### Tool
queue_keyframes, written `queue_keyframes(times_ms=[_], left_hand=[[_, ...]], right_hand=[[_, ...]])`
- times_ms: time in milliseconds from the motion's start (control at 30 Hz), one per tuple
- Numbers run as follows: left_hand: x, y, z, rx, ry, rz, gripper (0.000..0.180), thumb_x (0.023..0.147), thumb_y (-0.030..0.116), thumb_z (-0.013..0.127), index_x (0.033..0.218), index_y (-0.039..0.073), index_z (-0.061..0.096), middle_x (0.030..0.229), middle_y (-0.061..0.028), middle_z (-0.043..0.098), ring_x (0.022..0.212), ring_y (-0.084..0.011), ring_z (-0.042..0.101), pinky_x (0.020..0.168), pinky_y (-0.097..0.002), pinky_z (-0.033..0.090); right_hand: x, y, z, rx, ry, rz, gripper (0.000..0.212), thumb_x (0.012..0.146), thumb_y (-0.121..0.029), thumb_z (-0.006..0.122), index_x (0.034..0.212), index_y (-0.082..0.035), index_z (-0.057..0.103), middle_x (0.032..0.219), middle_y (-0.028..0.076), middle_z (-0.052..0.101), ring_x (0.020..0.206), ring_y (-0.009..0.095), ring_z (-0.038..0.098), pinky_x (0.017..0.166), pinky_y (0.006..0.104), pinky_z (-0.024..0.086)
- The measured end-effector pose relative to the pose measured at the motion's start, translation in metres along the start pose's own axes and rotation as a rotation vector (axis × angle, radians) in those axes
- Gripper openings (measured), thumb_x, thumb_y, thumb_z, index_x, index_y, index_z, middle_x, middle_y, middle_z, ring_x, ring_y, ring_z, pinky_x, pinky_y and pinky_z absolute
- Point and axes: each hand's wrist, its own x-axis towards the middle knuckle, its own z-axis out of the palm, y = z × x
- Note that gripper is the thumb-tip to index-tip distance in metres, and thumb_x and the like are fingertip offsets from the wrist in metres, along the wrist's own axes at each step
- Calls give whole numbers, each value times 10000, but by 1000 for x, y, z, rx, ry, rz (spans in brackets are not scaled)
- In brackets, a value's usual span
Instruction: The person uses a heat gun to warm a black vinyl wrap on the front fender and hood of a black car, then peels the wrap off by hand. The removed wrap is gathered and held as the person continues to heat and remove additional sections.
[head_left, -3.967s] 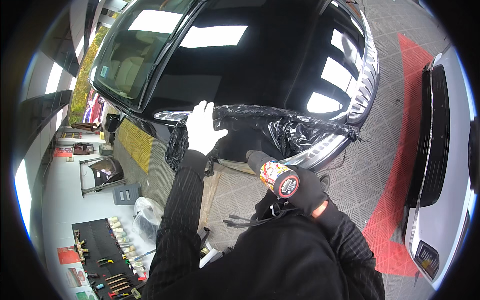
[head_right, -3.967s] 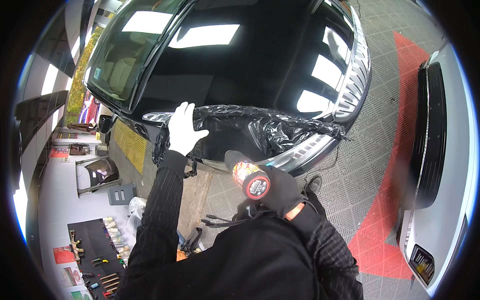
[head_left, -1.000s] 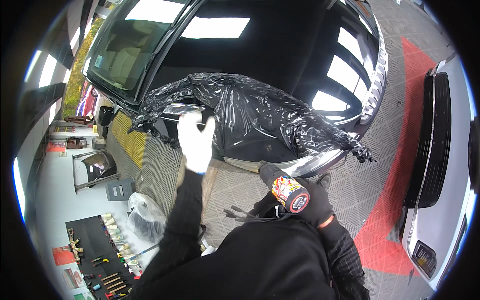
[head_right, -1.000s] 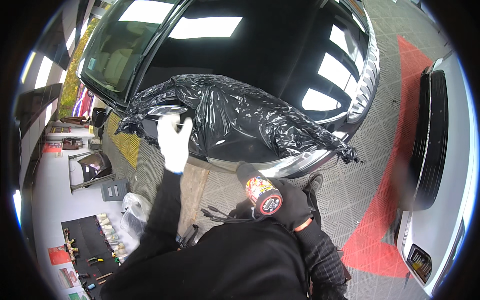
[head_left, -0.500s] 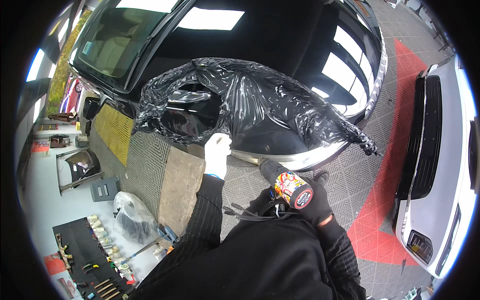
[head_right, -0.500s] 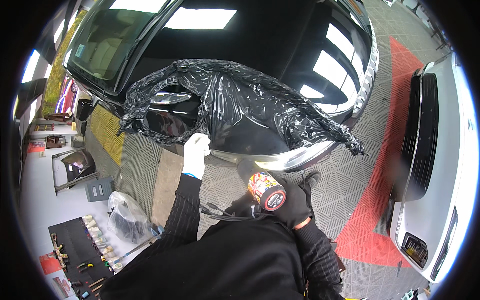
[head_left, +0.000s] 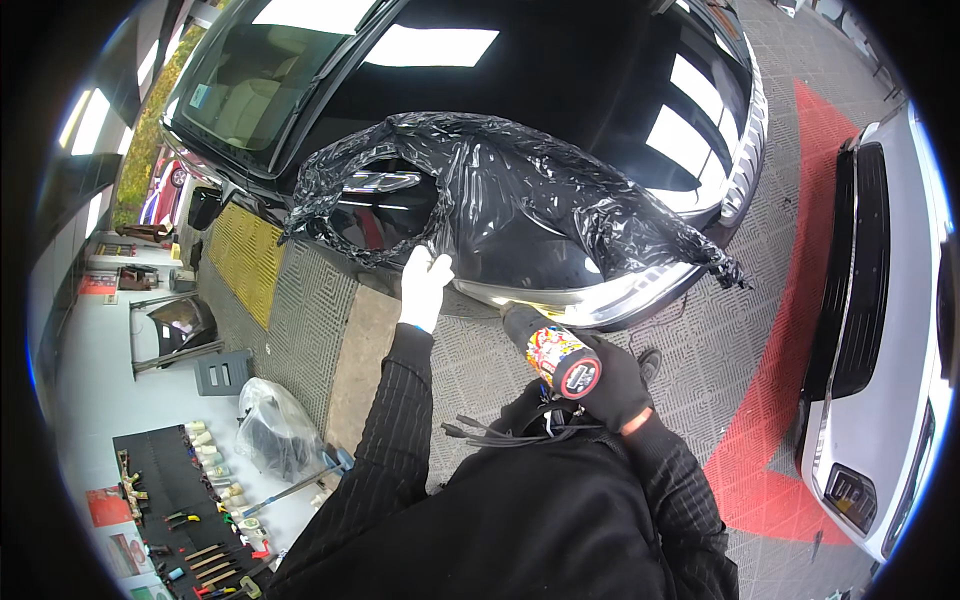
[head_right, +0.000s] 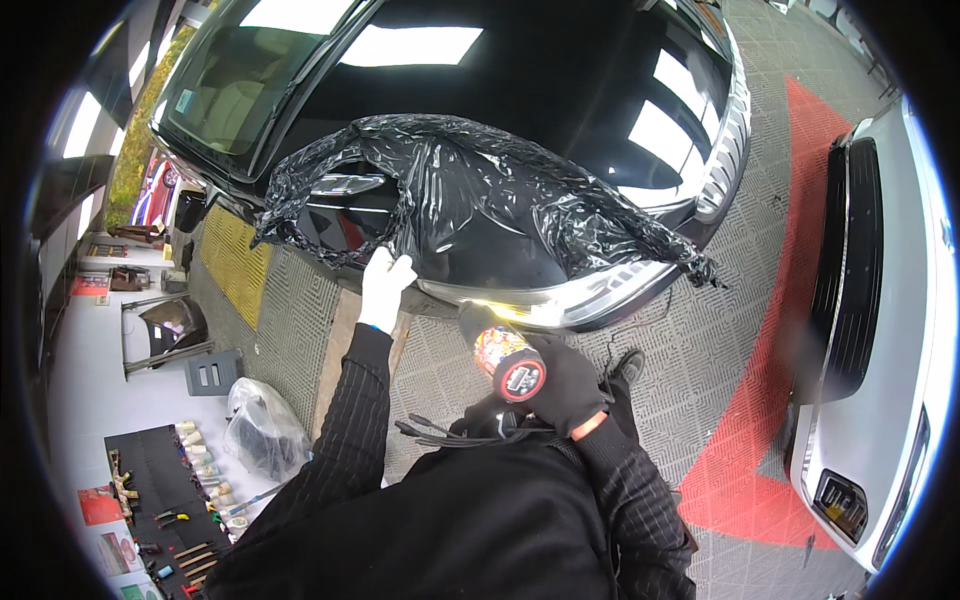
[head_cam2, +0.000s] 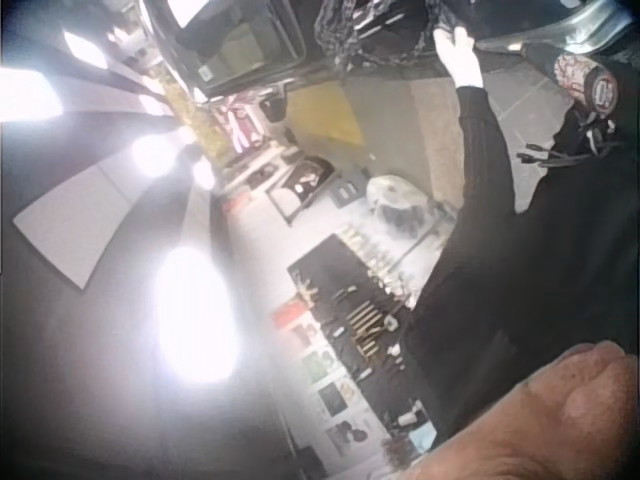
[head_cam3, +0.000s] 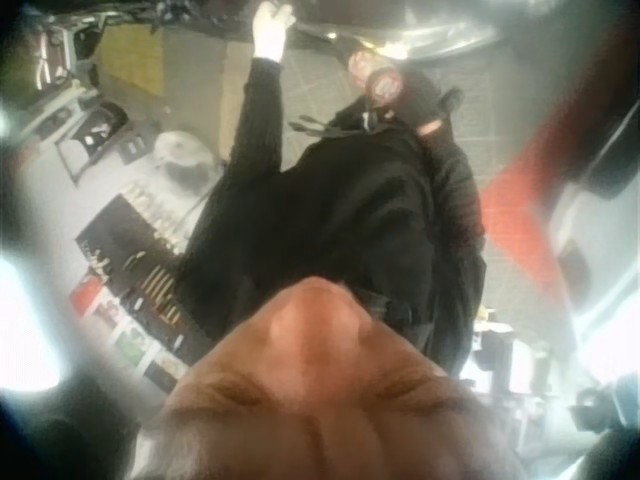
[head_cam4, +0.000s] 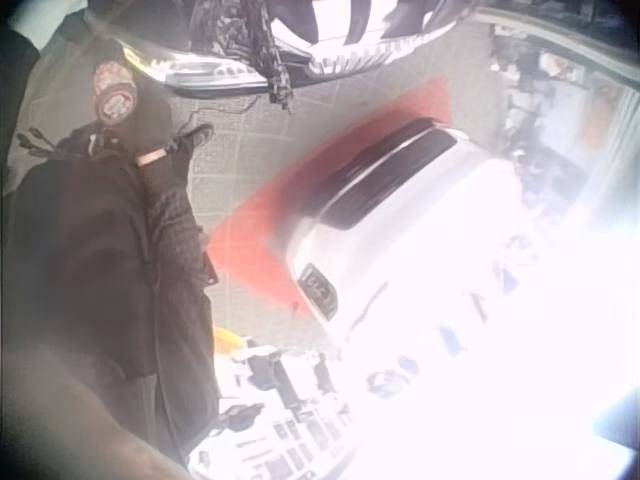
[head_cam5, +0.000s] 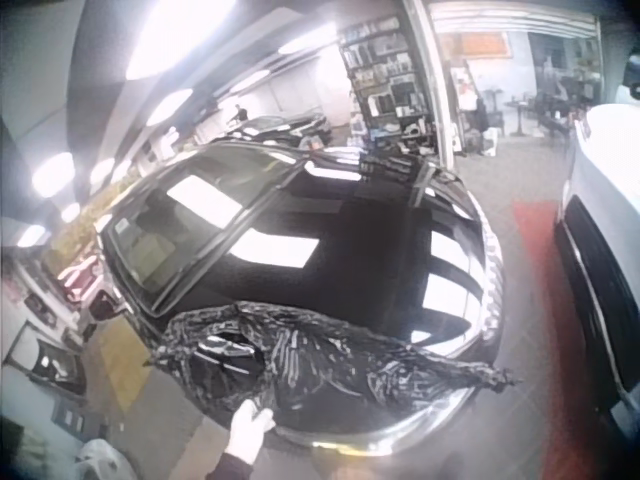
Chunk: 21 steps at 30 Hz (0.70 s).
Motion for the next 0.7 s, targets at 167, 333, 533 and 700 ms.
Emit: queue_keyframes(times_ms=[167,333,533,700], left_hand=[[-17,12,0,-72,6,0,158,1034,27,641,1001,89,500,857,5,507,724,-90,540,670,-275,510],[-14,12,-18,-187,59,-153,177,1054,44,640,1003,113,486,814,-15,531,647,-138,631,591,-301,546],[0,-7,-14,44,-75,-290,279,1013,193,792,1105,68,561,909,-21,561,704,-93,587,571,-271,479],[-1,-29,-11,921,102,209,486,952,330,815,1179,-68,653,1030,-250,675,910,-402,652,863,-458,536]], right_hand=[[2,2,8,-100,-52,13,506,853,-407,849,1244,-106,740,1118,194,762,1044,412,737,870,517,596],[-2,6,14,-106,-28,-9,503,860,-410,835,1256,-116,738,1041,195,769,991,430,740,841,534,594],[-3,10,12,-3,-19,-13,493,875,-387,827,1275,-114,735,979,210,769,968,447,737,830,544,592],[-12,14,10,-64,10,5,519,882,-377,831,1302,-92,722,1066,200,773,991,413,752,843,516,600]])
